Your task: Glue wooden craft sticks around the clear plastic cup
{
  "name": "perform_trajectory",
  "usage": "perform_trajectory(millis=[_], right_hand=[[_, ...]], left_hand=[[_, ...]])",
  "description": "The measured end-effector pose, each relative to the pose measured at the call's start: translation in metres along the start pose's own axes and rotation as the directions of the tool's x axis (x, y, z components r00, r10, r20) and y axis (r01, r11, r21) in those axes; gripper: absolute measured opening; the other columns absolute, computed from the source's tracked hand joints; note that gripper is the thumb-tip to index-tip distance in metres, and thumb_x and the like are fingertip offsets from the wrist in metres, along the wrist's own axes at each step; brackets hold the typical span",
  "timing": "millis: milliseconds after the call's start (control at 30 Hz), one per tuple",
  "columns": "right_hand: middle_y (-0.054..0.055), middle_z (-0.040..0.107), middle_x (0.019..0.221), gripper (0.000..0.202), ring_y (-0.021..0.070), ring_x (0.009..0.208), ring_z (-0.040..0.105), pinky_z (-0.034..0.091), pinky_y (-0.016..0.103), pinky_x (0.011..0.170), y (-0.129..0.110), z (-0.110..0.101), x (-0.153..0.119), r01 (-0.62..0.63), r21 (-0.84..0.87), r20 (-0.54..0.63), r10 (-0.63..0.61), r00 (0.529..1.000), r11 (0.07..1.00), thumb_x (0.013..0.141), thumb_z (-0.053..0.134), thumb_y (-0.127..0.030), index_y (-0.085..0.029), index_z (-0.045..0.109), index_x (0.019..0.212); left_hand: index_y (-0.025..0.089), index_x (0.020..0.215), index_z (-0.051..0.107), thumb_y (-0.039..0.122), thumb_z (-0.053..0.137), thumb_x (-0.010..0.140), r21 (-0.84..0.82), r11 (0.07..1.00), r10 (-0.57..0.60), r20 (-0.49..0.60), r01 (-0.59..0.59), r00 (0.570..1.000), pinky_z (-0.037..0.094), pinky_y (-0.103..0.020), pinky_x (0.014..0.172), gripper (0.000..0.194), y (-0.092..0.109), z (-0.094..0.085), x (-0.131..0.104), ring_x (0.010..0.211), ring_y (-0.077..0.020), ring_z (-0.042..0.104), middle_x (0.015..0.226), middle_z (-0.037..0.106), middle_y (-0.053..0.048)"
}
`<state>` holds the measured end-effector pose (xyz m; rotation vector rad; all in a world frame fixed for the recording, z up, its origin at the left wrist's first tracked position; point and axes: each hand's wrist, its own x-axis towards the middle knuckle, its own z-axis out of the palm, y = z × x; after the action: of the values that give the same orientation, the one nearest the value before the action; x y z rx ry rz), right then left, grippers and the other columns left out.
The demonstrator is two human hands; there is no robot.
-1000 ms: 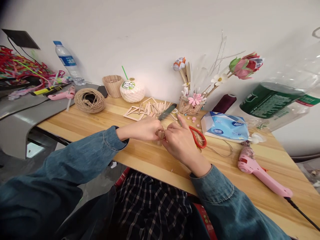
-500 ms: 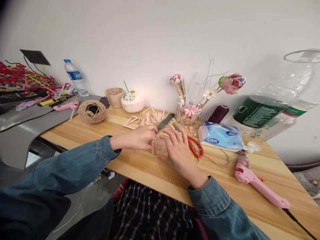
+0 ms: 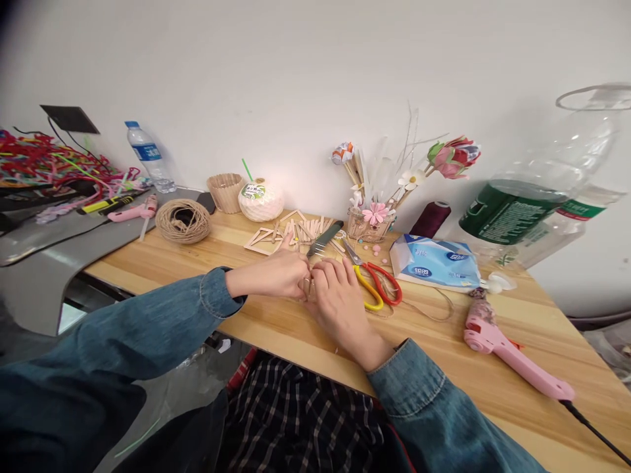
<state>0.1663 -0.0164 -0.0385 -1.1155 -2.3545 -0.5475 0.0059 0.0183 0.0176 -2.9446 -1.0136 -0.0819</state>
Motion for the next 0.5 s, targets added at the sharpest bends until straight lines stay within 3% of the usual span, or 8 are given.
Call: perform_trajectory(millis=[500], right_hand=[[0.011,0.057,0.092,0.017,0.0269,0.091,0.049,0.033,0.046,0.096,0.002,0.0036,0.0063,-0.006,-0.021,0.092,0.008,0.996,1.0,0.082,0.055,-0.031,-0.016,0.051,0.089]], left_hand=[[0.014,0.061,0.061,0.026,0.058,0.072,-0.019,1.0,-0.008,0.0,0.008,1.0,0.037,-0.051,0.091,0.016,-0.0045,0.0072,0.0052,0.064,-0.0237,0.063,0.064,0.067,-0.008]])
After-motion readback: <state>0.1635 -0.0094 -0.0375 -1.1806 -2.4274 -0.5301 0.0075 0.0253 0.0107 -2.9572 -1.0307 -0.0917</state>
